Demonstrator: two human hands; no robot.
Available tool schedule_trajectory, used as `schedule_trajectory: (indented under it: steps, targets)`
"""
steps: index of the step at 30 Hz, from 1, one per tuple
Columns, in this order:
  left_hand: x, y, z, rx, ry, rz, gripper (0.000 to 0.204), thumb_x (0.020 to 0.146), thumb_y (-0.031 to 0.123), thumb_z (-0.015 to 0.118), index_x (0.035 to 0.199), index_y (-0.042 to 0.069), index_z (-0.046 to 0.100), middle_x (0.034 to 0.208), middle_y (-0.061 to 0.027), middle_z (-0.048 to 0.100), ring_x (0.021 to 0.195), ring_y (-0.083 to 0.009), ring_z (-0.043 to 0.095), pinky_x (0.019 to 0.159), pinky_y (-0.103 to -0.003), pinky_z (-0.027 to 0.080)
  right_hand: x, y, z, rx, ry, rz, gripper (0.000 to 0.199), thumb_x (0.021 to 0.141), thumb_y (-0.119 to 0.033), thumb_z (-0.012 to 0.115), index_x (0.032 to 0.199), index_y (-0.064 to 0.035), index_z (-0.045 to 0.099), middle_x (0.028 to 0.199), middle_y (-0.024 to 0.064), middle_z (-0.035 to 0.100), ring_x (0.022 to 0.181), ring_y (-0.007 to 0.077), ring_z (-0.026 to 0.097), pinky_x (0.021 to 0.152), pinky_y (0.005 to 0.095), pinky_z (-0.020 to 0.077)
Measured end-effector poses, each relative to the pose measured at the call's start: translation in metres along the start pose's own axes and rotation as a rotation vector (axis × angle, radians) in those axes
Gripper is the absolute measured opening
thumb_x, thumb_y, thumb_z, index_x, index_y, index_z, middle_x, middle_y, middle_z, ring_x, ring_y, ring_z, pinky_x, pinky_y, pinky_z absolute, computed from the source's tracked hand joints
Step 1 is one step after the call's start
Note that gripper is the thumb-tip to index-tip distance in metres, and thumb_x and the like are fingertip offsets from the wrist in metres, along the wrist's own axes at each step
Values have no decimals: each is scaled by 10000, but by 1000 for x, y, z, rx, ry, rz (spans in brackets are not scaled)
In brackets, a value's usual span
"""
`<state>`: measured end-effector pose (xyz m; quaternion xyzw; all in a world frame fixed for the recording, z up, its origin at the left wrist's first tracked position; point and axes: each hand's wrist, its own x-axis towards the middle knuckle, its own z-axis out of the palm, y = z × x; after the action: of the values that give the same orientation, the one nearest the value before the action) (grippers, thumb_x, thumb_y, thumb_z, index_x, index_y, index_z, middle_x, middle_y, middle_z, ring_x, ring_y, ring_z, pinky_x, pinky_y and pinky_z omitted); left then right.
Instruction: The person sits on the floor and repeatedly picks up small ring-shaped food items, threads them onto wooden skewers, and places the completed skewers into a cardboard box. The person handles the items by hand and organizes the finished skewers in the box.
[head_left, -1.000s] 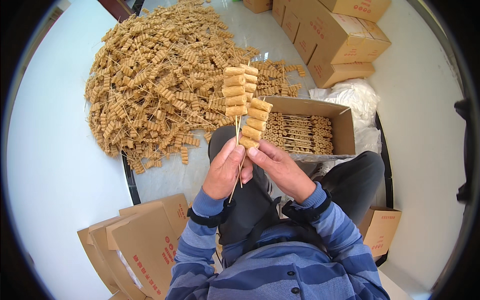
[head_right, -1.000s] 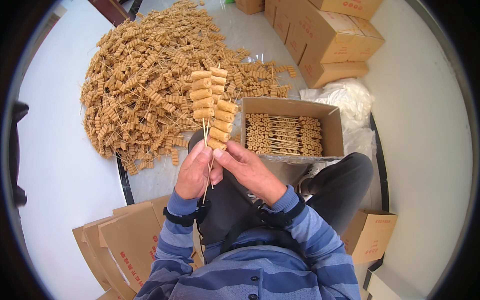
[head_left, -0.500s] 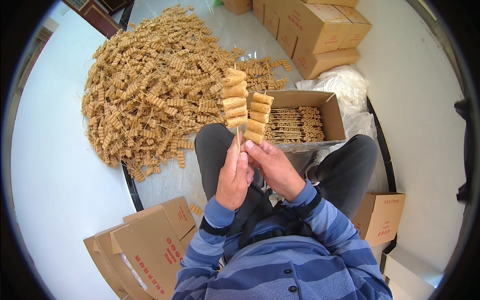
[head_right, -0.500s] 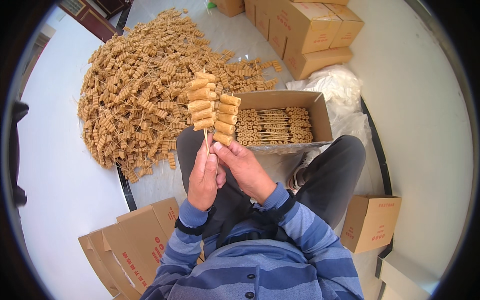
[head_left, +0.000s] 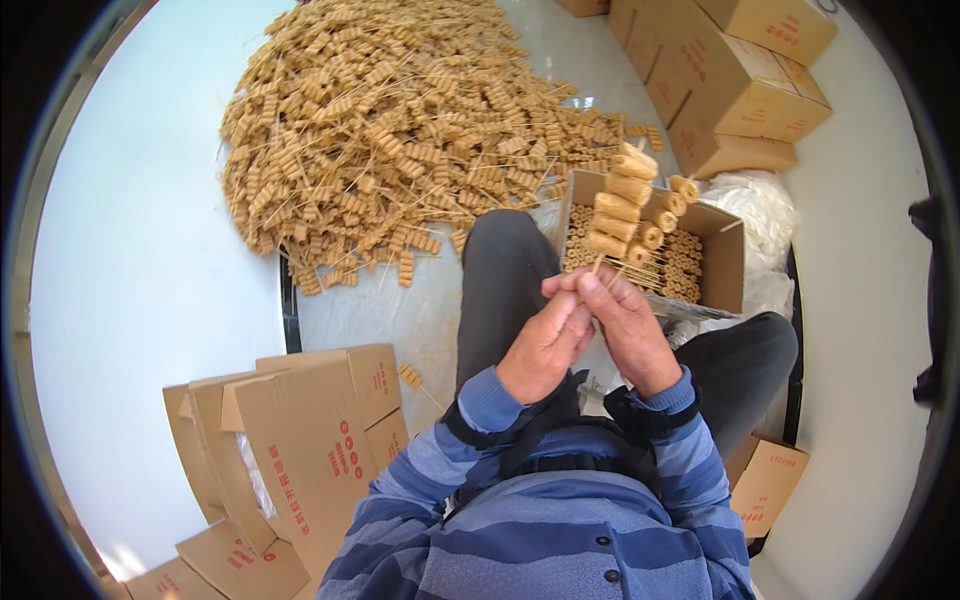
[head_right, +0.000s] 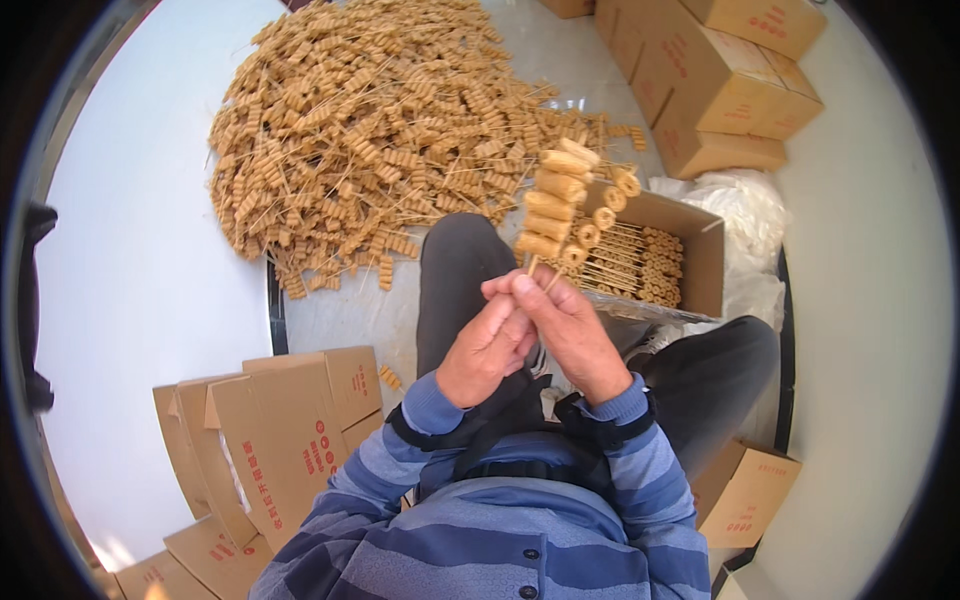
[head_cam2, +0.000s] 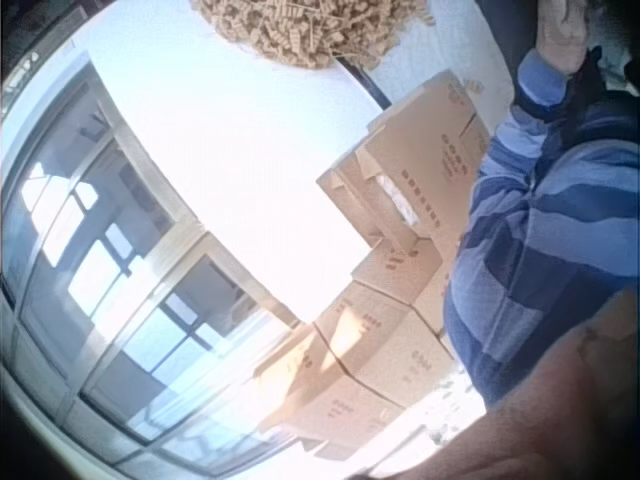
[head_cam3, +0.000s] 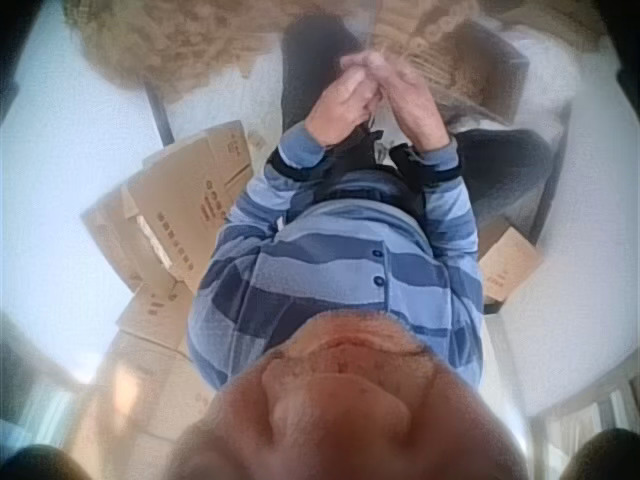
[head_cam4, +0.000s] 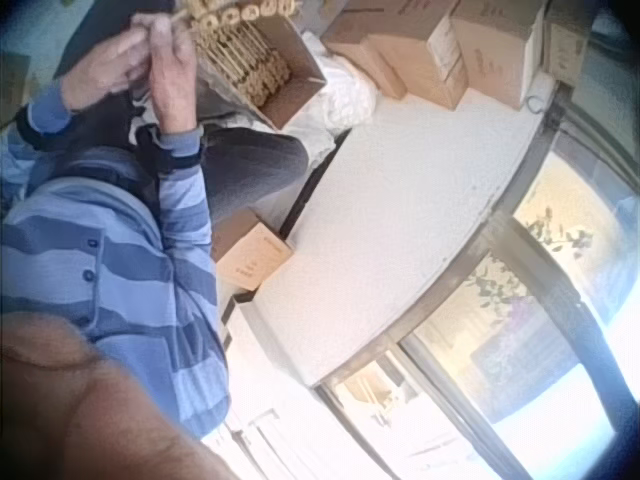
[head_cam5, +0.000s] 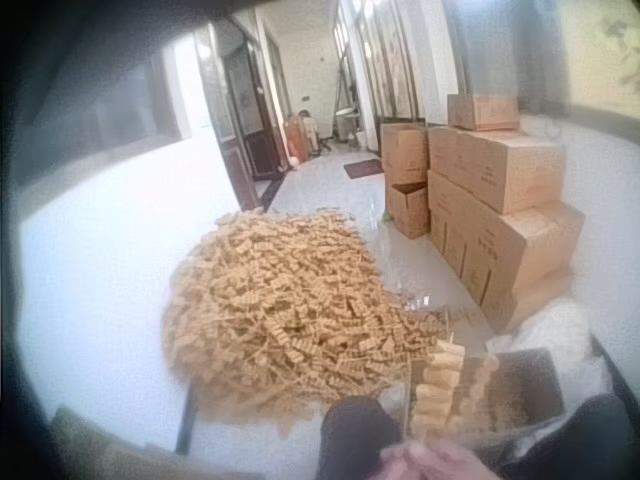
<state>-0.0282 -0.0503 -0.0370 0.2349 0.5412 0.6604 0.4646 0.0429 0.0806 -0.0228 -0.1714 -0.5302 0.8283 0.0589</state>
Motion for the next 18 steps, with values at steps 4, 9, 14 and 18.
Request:
schedule_trajectory:
  steps: [4, 9, 14, 18]
  targets:
    - [5, 1, -21, 200, -89, 34, 408, 1065, 202, 470, 1430, 25, 426, 1001, -63, 572, 845, -139, 569, 753, -291, 491, 6, 10, 2, -6, 117, -21, 299, 1096, -307, 432, 1074, -53, 590, 1085, 97, 707, 813, 111, 638, 664, 240, 528]
    - [9, 14, -105, 291, -60, 49, 443, 1029, 216, 546, 1396, -15, 457, 1249, -124, 538, 952, -154, 605, 850, -290, 519, 18, 11, -17, 146, 268, -177, 284, 1094, -322, 432, 1109, -57, 533, 868, 97, 668, 915, 254, 680, 924, 417, 520]
    - [22, 17, -281, -56, 626, -86, 428, 1020, 254, 573, 1363, 8, 507, 1206, -108, 594, 915, -164, 636, 785, -309, 559, 13, 24, -38, 278, 377, 35, 278, 1093, -336, 433, 1110, -78, 534, 695, 18, 496, 618, 165, 547, 736, 379, 556]
    - [35, 3, -409, 357, 1048, -147, 387, 1003, 269, 591, 1272, -9, 576, 1045, -118, 658, 744, -155, 655, 580, -287, 566, 11, 43, -42, 251, 405, 189, 281, 1093, -339, 432, 1103, -75, 528, 660, -6, 421, 505, 114, 431, 569, 318, 527]
